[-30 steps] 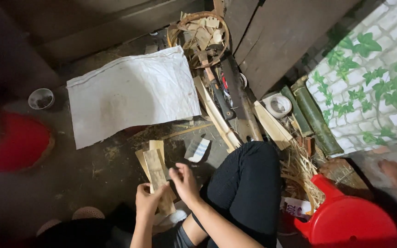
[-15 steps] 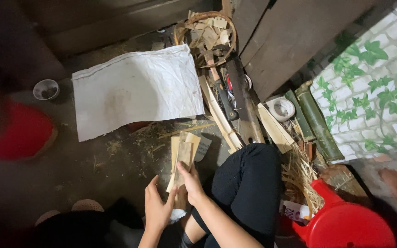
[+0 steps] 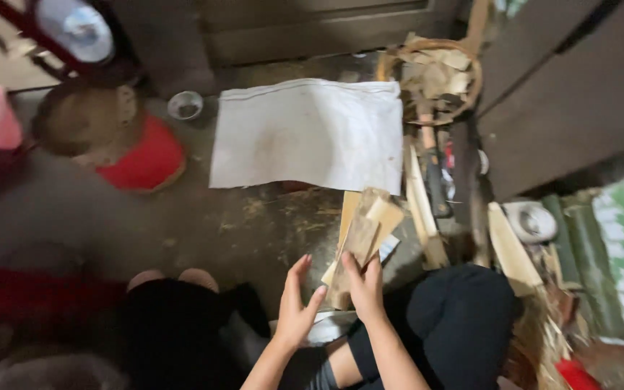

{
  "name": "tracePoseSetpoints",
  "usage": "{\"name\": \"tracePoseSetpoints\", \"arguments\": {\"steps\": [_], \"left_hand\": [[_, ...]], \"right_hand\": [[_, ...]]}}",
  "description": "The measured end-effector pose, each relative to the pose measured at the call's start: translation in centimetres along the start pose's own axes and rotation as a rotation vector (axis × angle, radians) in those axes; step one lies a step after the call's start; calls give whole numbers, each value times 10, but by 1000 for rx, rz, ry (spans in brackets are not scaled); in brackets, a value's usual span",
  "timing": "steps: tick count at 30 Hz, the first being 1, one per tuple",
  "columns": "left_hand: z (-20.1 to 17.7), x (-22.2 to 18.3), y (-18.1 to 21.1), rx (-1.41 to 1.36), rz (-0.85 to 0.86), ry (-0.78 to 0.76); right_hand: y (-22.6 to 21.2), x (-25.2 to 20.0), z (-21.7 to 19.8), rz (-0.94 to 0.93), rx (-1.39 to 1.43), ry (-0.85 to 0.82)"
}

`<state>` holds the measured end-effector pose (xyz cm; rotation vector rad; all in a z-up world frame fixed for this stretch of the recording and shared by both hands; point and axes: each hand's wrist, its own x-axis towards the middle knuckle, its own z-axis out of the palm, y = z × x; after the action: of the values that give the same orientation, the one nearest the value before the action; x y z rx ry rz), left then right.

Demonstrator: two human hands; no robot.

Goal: The person is manually sanding small wooden slats using a sanding block to smooth the edges and surfaces.

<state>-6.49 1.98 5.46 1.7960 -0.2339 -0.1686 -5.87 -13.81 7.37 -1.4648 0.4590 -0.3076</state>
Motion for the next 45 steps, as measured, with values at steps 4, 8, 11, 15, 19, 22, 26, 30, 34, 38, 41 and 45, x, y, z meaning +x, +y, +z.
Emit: {"name": "tracePoseSetpoints", "arguments": {"steps": [4, 8, 11, 15, 19, 22, 26, 30, 34, 38, 41, 45], "left_hand": [[-24, 17, 24, -149, 184, -10], [-34, 22, 30, -84, 107, -77], [-32, 16, 17, 6, 84, -47], [-28, 17, 8, 68, 64, -26], [-26, 20, 8, 49, 135, -4], [-16, 18, 5, 76, 51, 94], [-13, 19, 14, 166, -80, 180], [-10, 20, 21, 190, -134, 249], [-9, 17, 35, 161, -108, 232], [-10, 21, 38, 137, -84, 245], [-13, 26, 22, 113, -96, 311], [-22, 45, -36, -82, -155, 490]], "right_hand": [[50, -6, 24, -27, -36, -162], [68, -11, 47, 136, 77, -275], [30, -18, 55, 193, -194, -368], [52, -12, 50, 147, -564, -356], [18, -8, 51, 328, -644, -349], [26, -14, 21, 147, -668, -335], [-12, -9, -29, -150, -600, -214], [-51, 19, -128, -373, -557, 414], [5, 69, -264, -175, -495, 600], [97, 114, -389, 178, -962, 552], [60, 108, -364, 467, -1121, 354], [117, 111, -407, 238, -1458, 325]]}}
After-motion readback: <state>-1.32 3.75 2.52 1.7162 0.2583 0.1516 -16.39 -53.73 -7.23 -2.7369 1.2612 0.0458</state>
